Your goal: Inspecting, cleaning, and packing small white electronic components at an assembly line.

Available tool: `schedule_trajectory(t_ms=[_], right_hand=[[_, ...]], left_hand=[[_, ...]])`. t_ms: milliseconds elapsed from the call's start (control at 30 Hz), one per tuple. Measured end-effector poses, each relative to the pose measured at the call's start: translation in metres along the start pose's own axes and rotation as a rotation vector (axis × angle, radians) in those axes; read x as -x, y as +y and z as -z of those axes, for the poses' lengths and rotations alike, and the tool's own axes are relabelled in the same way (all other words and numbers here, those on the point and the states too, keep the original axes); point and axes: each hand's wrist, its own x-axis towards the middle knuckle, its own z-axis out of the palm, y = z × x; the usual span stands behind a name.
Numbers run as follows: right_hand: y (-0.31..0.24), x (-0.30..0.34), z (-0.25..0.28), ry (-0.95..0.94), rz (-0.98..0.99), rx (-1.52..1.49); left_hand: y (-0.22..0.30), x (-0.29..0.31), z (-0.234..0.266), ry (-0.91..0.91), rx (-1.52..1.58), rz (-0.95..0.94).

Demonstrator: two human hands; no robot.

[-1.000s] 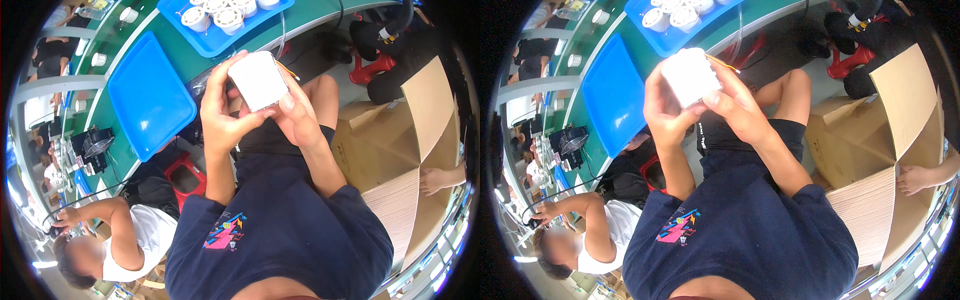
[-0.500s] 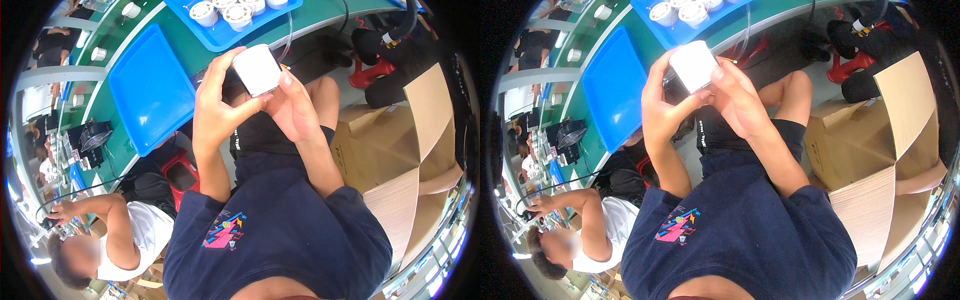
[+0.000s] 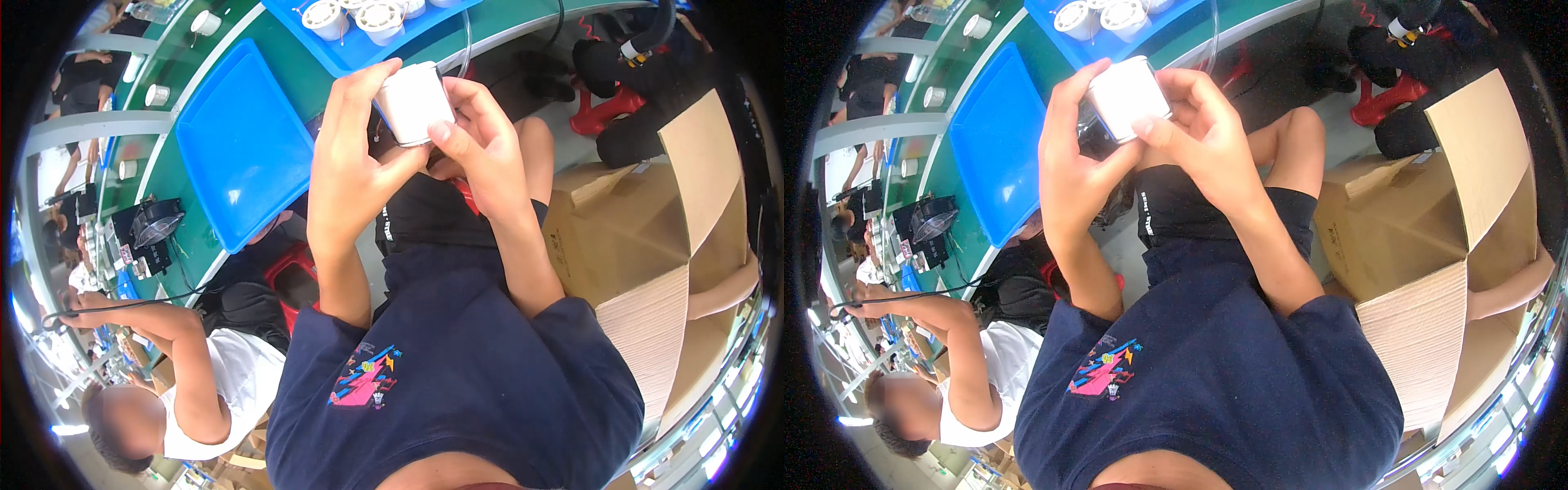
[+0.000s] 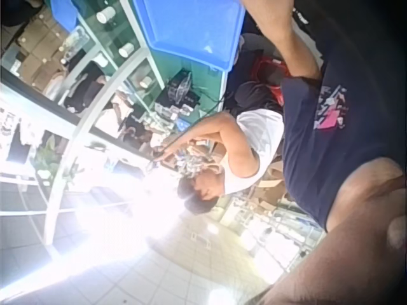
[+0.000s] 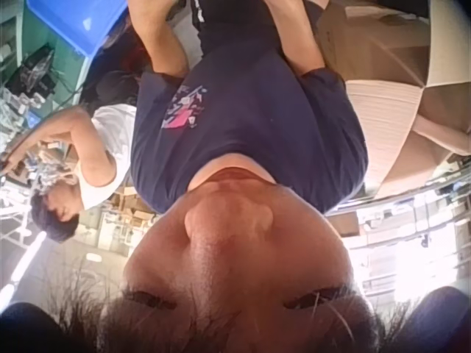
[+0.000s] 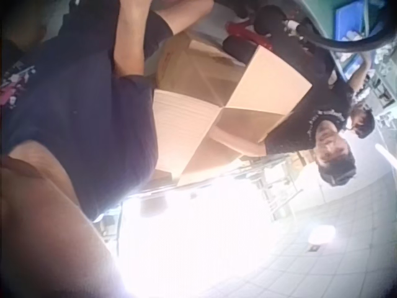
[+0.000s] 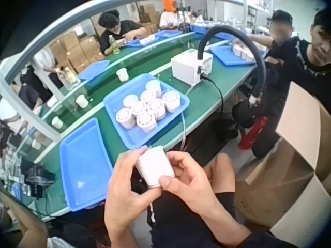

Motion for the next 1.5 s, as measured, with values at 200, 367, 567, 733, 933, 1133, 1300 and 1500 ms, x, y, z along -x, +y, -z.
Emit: schedule_trajectory(t_ms=[200,367,567,733,933,1133,1300,1500], right_hand=[[0.005,-0.009,0.016,-0.195,-0.309,-0.491],[-0.002,-0.015,0.001,-0.217,-0.322,-0.441],[0.010,-0.028,0.020,-0.224,-0.393,-0.467],[0.009,-0.049,-0.004,-0.413,-0.368,-0.435],[-0.001,-0.158,-0.076,-0.361,0.050,0.116],[0.090,-0.387,-0.179,-0.176,0.628,1.092],[0.152,-0.471,-0.177,-0.130,0.575,1.598],[0.174,-0.500,-0.175,-0.314,0.515,1.783]], left_hand=[[-0.006,0.001,-0.006,0.043,0.192,0.116],[-0.011,0.002,-0.005,0.038,0.207,0.145],[-0.022,0.004,-0.006,-0.036,0.541,0.233],[-0.040,0.002,0.004,0.133,0.877,0.253],[-0.039,0.030,0.025,0.521,0.621,0.373],[-0.037,0.097,-0.016,0.064,0.760,0.461],[-0.099,0.175,-0.101,-0.007,0.492,0.695],[-0.123,0.181,-0.125,-0.012,0.166,0.536]])
